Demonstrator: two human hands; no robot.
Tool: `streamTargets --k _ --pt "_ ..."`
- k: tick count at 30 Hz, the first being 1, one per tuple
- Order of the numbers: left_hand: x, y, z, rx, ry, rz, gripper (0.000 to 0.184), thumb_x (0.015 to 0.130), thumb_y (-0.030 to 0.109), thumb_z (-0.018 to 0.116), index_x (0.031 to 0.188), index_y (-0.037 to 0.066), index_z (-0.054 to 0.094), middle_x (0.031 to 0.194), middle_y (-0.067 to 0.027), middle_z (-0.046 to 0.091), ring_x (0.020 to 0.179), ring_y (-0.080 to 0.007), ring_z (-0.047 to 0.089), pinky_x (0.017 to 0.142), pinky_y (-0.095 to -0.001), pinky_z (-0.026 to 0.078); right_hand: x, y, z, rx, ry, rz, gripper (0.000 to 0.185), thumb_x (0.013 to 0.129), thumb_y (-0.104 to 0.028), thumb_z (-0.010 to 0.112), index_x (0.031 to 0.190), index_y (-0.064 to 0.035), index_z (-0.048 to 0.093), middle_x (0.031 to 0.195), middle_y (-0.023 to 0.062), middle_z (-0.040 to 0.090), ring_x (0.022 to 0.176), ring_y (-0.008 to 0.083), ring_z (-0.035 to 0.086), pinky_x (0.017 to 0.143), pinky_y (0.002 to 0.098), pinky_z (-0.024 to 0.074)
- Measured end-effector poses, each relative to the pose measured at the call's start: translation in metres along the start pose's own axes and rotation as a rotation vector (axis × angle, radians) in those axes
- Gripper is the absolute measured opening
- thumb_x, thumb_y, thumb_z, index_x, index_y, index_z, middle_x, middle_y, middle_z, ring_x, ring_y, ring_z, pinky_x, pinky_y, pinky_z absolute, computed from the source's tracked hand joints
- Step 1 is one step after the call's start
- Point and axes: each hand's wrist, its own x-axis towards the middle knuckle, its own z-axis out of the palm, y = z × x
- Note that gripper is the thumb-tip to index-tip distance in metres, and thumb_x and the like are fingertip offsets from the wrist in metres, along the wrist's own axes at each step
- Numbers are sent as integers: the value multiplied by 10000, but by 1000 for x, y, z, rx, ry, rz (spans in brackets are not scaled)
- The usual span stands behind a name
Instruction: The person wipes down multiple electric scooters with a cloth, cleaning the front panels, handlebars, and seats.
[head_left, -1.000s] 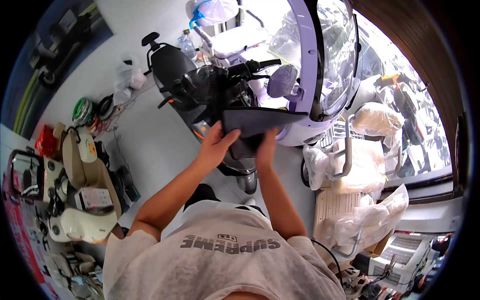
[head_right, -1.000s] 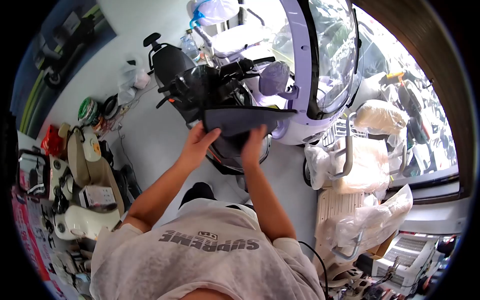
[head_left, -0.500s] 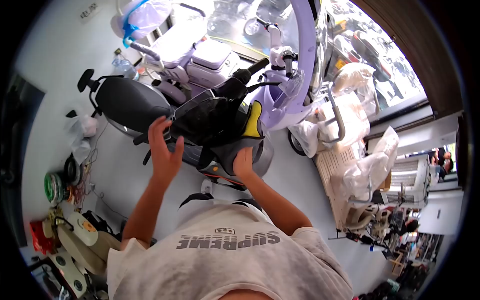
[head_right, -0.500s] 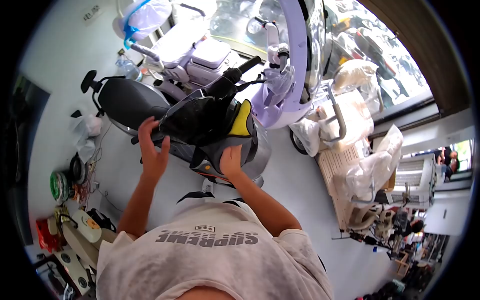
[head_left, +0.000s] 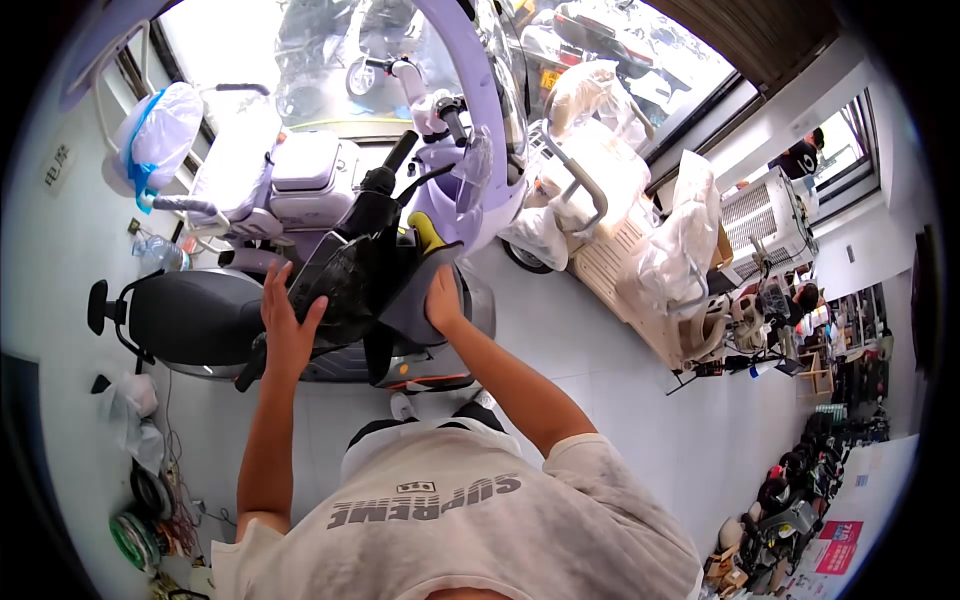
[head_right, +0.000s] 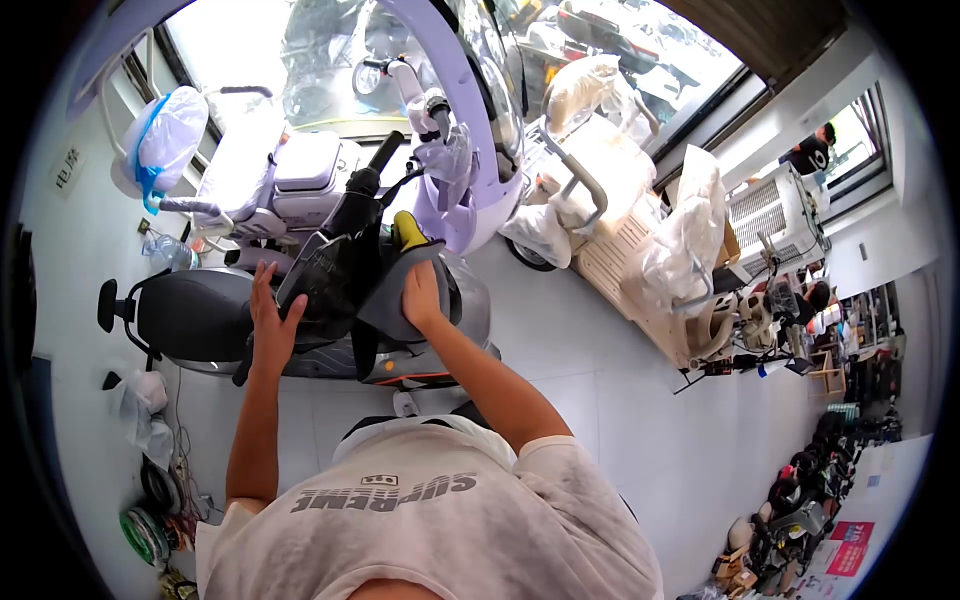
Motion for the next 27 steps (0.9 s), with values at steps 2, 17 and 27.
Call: streamTargets --k 2,17,27 --pt "-2 -5 1 25 38 49 696 930 319 758 1478 29 441 1584 -269 370 1448 -459 370 1190 -521 293 -4 -48 -24 -52 -6 -102 444 1052 -200 418 1421 31 502 1479 251 504 1410 421 426 1194 414 300" --pt "2 -7 6 -16 45 34 685 952 401 712 1470 40 448 1553 -265 402 1445 -438 381 1198 -511 274 -68 -61 -13 127 14 -22 441 1003 -245 556 1370 0 564 1415 214 568 1324 391 512 1125 439 381" --pt "3 -11 6 -132 -4 5 505 1076 382 456 1467 63 465 1519 -228 462 1451 -413 383 1209 -483 251 -77 -185 60 -512 -224 -743 445 862 -189 654 1281 -41 628 1313 211 609 1294 440 515 1074 576 401"
